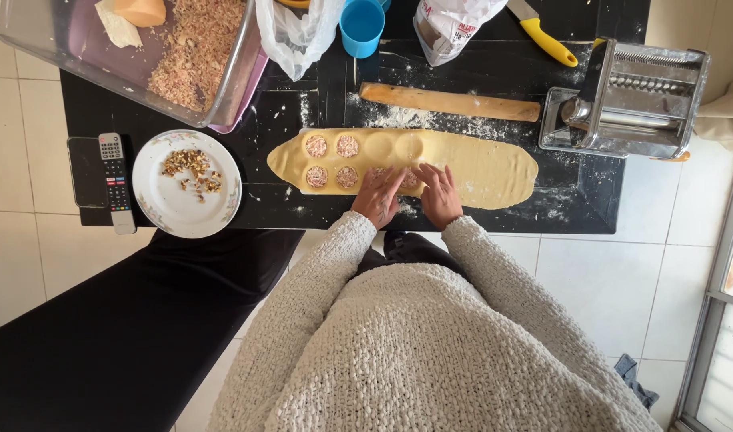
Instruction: Filling and shaping handmade ravioli on a floured surface.
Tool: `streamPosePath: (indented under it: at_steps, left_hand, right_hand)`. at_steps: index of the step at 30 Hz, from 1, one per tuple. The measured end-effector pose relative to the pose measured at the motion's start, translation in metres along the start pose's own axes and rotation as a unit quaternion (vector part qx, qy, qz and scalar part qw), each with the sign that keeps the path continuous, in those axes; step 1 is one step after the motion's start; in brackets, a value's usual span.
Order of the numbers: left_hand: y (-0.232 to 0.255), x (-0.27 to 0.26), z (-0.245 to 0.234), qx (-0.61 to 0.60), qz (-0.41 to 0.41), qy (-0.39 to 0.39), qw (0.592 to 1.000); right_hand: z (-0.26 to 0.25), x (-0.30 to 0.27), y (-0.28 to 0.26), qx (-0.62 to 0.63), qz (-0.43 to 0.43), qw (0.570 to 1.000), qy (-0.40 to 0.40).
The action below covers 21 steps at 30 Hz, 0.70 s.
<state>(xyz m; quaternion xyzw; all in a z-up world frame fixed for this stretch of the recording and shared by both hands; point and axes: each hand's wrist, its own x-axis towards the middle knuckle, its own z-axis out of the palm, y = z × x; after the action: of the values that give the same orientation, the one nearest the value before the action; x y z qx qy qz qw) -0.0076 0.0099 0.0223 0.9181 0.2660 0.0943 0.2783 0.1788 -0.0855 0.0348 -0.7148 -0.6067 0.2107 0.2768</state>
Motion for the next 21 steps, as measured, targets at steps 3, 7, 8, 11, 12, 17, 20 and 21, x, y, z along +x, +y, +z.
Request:
streamPosePath:
  at_steps: [3,7,8,11,12,17,20,21]
  left_hand:
    - [-0.004,-0.004,0.007,0.012,0.003,0.021,1.0]
    - [-0.004,-0.005,0.008,0.015,0.015,0.027,0.999]
    - [-0.004,-0.005,0.008,0.025,0.022,0.035,0.999]
    - [-0.005,-0.005,0.01,0.027,0.027,0.023,0.999]
    - [-0.006,-0.004,0.011,0.02,0.027,0.002,0.999]
    - [-0.013,-0.008,0.018,0.011,0.036,-0.005,0.999]
    - [-0.011,-0.01,0.018,0.006,0.037,0.004,0.999]
    - [-0.01,-0.011,0.018,0.005,0.037,0.021,0.999]
  right_hand:
    - [0.004,0.003,0.003,-0.007,-0.017,1.0,-0.007]
    - [0.009,0.002,0.014,-0.033,-0.035,0.999,-0.024]
    - [0.007,0.002,0.012,-0.042,-0.042,0.998,-0.03]
    - [0.001,0.001,0.008,-0.046,-0.047,0.997,-0.031]
    - [-0.001,0.001,0.006,-0.041,-0.045,0.998,-0.028]
    - [-0.002,-0.01,0.014,-0.031,-0.039,0.999,-0.01]
    - [0.002,-0.014,0.016,-0.037,-0.057,0.998,-0.009]
    - [0.005,-0.015,0.017,-0.042,-0.07,0.997,-0.011]
